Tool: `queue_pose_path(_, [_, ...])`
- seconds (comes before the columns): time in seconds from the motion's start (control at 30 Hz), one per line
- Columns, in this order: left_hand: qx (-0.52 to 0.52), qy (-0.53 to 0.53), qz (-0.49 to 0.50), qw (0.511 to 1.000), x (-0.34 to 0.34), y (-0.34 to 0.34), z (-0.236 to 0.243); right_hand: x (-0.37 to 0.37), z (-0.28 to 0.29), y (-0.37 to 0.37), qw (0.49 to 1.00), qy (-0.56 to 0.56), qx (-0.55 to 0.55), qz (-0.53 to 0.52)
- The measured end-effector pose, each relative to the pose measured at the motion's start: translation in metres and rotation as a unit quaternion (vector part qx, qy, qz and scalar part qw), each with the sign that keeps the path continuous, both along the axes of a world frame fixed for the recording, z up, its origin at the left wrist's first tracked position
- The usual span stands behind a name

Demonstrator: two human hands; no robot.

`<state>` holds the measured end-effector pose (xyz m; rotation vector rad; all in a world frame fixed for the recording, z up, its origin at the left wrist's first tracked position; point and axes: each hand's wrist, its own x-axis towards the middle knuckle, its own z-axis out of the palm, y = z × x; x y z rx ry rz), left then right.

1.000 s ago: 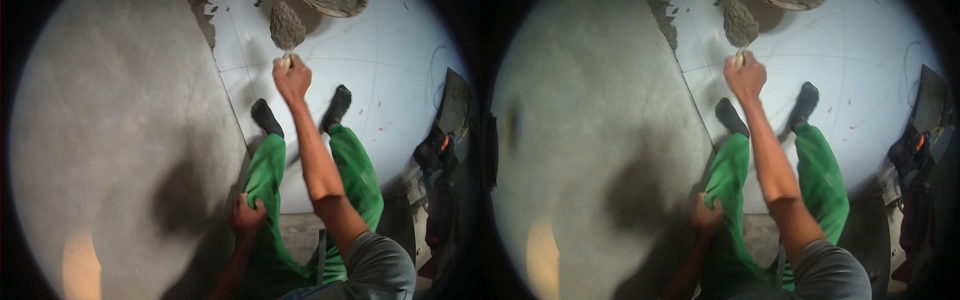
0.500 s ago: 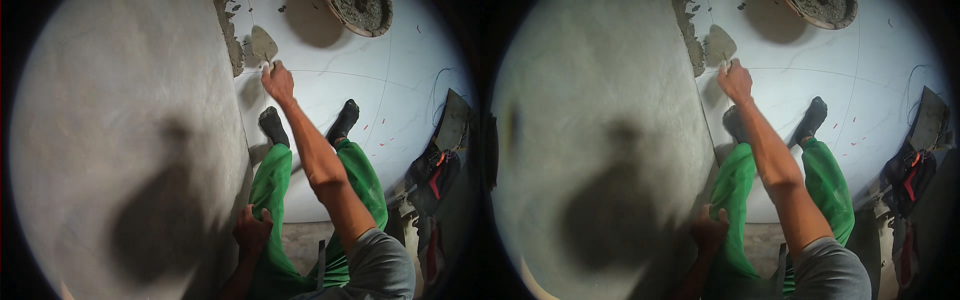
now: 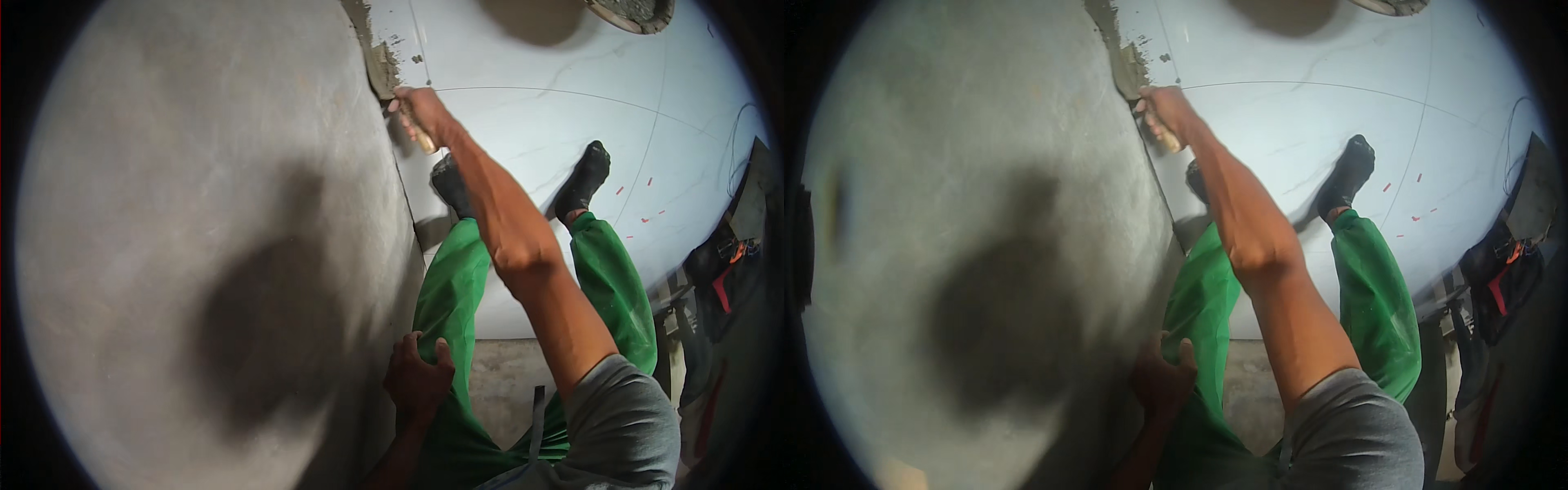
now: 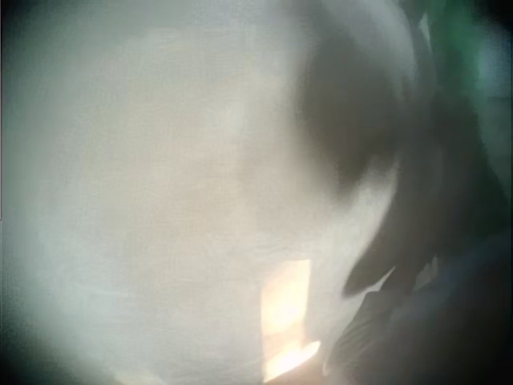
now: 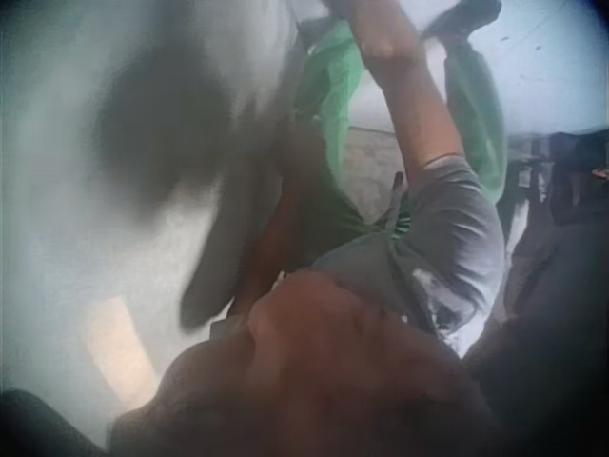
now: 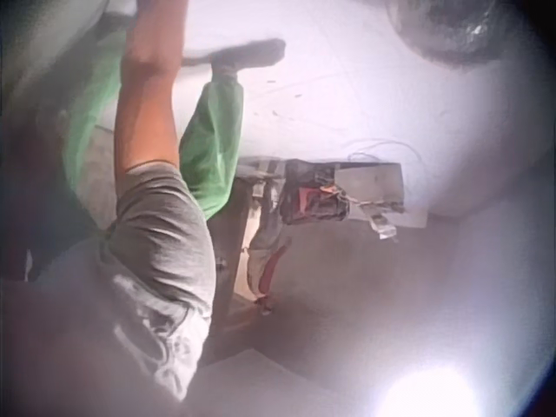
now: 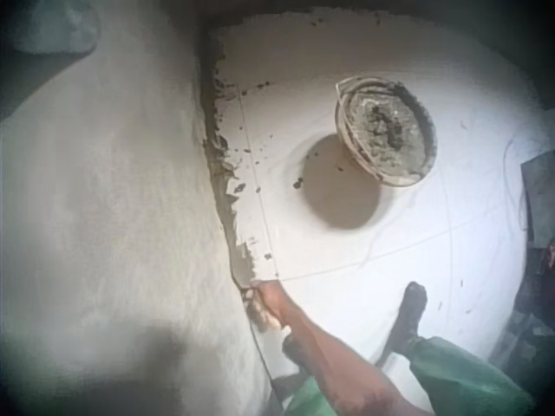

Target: The person applies concrete from a small bucket onto a wall using a trowel, spreading the material along the corner and edge of the wall while crouched.

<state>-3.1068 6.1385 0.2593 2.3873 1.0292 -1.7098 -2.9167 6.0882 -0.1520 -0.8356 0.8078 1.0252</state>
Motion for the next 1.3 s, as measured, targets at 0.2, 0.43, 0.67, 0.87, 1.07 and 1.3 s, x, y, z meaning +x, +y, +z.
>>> queue_pose_path(0.2, [0.013,-0.039,-0.033,0.999,-0.003,0.001,0.0,0.051,0.01,-0.02,0.996,-0.086,-0.001,-0.027])
queue_pose_path(0.43, [0.018,-0.025,-0.016,0.999,0.001,0.007,-0.005,0.022,0.046,0.003,0.998,-0.064,0.013,-0.02])
queue_pose_path(0.67, [-0.004,-0.025,-0.052,0.998,0.009,-0.006,-0.007,-0.05,0.025,-0.012,0.999,0.051,-0.013,0.007])
queue_pose_path(0.87, [-0.016,-0.047,-0.047,0.998,-0.004,-0.006,0.007,-0.021,0.13,-0.094,0.974,-0.082,-0.119,0.175])
queue_pose_path(1.07, [0.002,-0.085,-0.063,0.994,-0.016,-0.021,0.009,0.073,0.223,-0.304,0.673,-0.349,-0.538,0.369])
queue_pose_path(1.3, [0.033,-0.104,-0.067,0.992,-0.024,-0.039,-0.01,0.206,0.167,-0.368,0.55,-0.328,-0.633,0.434])
